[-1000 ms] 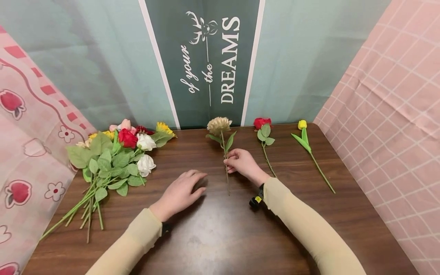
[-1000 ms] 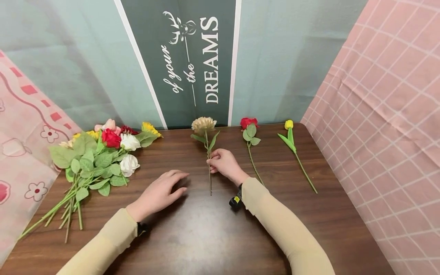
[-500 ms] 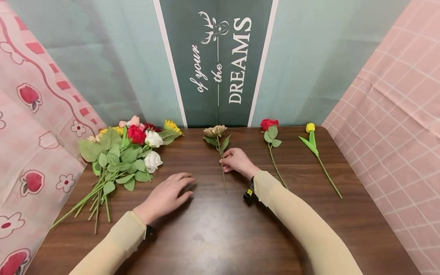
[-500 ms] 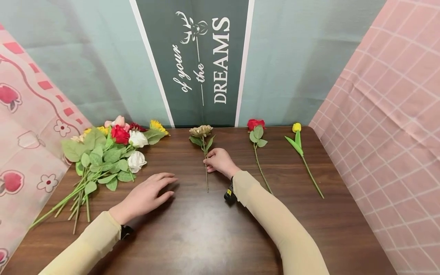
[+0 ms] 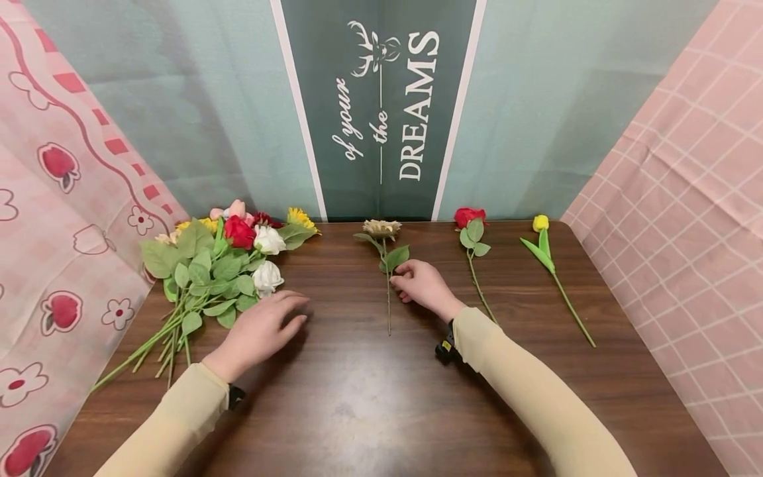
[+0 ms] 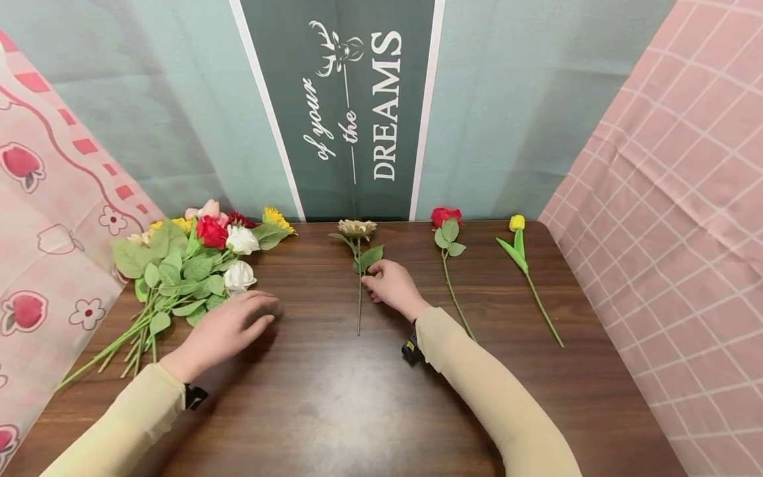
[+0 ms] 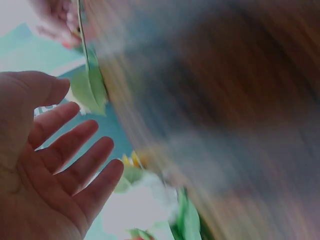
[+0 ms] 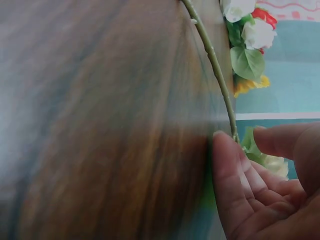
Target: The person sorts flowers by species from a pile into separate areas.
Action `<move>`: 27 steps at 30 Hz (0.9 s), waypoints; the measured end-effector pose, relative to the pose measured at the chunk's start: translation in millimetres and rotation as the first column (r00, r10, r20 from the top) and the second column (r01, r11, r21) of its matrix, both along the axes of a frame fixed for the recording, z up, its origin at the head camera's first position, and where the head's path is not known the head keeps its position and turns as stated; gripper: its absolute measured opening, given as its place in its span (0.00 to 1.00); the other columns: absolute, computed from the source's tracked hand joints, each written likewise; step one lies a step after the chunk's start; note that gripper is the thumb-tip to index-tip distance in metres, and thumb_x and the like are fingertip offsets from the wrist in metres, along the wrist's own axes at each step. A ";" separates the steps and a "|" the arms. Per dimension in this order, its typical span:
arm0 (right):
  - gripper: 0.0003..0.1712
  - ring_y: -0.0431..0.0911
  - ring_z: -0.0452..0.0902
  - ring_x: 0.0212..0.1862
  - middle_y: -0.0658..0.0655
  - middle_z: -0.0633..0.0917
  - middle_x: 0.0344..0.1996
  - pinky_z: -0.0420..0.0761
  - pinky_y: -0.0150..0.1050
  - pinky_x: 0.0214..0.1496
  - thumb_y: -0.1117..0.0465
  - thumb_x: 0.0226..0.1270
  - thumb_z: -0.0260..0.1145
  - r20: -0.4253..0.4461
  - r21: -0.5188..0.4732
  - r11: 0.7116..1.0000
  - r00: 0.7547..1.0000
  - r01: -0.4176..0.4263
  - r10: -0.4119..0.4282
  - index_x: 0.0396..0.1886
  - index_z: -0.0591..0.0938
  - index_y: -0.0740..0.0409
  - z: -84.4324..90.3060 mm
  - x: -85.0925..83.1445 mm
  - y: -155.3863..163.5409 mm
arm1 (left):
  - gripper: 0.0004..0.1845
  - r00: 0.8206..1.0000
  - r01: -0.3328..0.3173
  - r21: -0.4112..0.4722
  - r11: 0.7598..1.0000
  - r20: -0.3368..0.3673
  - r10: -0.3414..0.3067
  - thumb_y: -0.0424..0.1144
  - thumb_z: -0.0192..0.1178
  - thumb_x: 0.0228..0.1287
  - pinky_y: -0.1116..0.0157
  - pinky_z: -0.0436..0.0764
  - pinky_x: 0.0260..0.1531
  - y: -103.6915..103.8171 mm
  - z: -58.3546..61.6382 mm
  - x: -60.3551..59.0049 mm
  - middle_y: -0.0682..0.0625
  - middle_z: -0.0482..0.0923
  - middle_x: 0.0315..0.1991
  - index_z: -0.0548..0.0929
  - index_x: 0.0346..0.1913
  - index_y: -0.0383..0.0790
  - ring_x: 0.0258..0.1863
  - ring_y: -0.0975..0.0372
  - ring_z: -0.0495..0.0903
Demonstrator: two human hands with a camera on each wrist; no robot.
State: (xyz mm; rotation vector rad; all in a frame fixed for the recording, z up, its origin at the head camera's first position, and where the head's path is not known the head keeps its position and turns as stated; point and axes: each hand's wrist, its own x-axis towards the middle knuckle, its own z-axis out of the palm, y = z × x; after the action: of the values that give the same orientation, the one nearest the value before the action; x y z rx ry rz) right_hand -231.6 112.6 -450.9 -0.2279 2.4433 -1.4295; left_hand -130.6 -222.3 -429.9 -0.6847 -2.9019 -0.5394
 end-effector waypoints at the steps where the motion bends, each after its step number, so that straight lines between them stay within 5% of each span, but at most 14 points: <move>1: 0.19 0.47 0.85 0.30 0.59 0.87 0.34 0.87 0.40 0.32 0.59 0.73 0.67 -0.027 0.022 1.000 1.000 0.002 -0.001 0.56 0.80 0.67 0.0 1.2 1.6 | 0.19 1.000 -0.024 0.000 1.000 -0.007 0.024 0.41 0.65 0.71 0.46 0.77 0.60 -6.7 1.4 -0.9 0.44 0.82 0.57 0.83 0.60 0.38 0.58 0.48 0.80; 7: 0.14 0.44 0.82 0.31 0.53 0.86 0.32 0.83 0.42 0.35 0.57 0.73 0.67 -0.235 0.159 0.987 0.972 0.017 0.022 0.51 0.84 0.60 3.6 9.9 1.5 | 0.15 0.978 -0.191 0.008 0.982 -0.079 0.191 0.37 0.64 0.69 0.40 0.79 0.50 -56.7 14.8 -3.1 0.40 0.84 0.52 0.85 0.56 0.37 0.52 0.42 0.81; 12: 0.11 0.44 0.81 0.42 0.51 0.87 0.40 0.81 0.43 0.48 0.57 0.73 0.66 -0.395 0.273 0.959 0.899 -0.080 0.188 0.49 0.86 0.57 10.2 25.8 -17.9 | 0.12 0.939 -0.336 -0.002 0.942 -0.073 0.335 0.36 0.63 0.68 0.36 0.77 0.43 -108.5 21.6 0.5 0.35 0.83 0.48 0.86 0.51 0.35 0.47 0.37 0.80; 17: 0.13 0.45 0.81 0.52 0.51 0.86 0.48 0.79 0.42 0.60 0.55 0.74 0.66 -0.457 0.450 0.863 0.771 -0.229 0.443 0.52 0.86 0.55 14.6 48.3 -50.7 | 0.12 0.905 -0.422 -0.044 0.906 0.038 0.424 0.35 0.60 0.66 0.38 0.77 0.37 -155.8 18.6 11.6 0.32 0.82 0.45 0.83 0.47 0.32 0.43 0.37 0.80; 20: 0.15 0.46 0.79 0.57 0.50 0.86 0.51 0.75 0.42 0.66 0.52 0.75 0.64 -0.452 0.567 0.767 0.664 -0.302 0.595 0.55 0.85 0.53 14.9 60.7 -72.0 | 0.10 0.896 -0.420 -0.087 0.904 0.120 0.428 0.37 0.61 0.65 0.41 0.79 0.32 -172.8 16.2 19.0 0.35 0.84 0.42 0.84 0.43 0.33 0.38 0.41 0.82; 23: 0.16 0.46 0.76 0.60 0.49 0.84 0.54 0.73 0.43 0.67 0.50 0.76 0.63 -0.448 0.624 0.701 0.577 -0.345 0.683 0.56 0.85 0.51 15.1 71.1 -89.9 | 0.09 0.894 -0.400 -0.114 0.909 0.171 0.415 0.38 0.62 0.67 0.44 0.80 0.31 -179.8 15.1 23.8 0.36 0.85 0.41 0.86 0.42 0.35 0.36 0.43 0.84; 27: 0.15 0.45 0.75 0.61 0.47 0.83 0.55 0.74 0.42 0.65 0.49 0.75 0.64 -0.464 0.642 0.678 0.524 -0.357 0.715 0.55 0.85 0.49 12.8 78.8 -104.3 | 0.09 0.892 -0.396 -0.125 0.910 0.184 0.414 0.37 0.63 0.67 0.45 0.80 0.30 -180.6 15.0 25.7 0.36 0.85 0.41 0.86 0.43 0.35 0.36 0.43 0.84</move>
State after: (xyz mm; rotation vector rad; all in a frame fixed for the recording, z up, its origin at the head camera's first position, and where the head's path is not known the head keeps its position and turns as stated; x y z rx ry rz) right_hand -152.9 8.2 -438.1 -1.5340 2.7304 -0.4233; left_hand -105.0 -402.9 -414.9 -0.0124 -3.1433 -0.4592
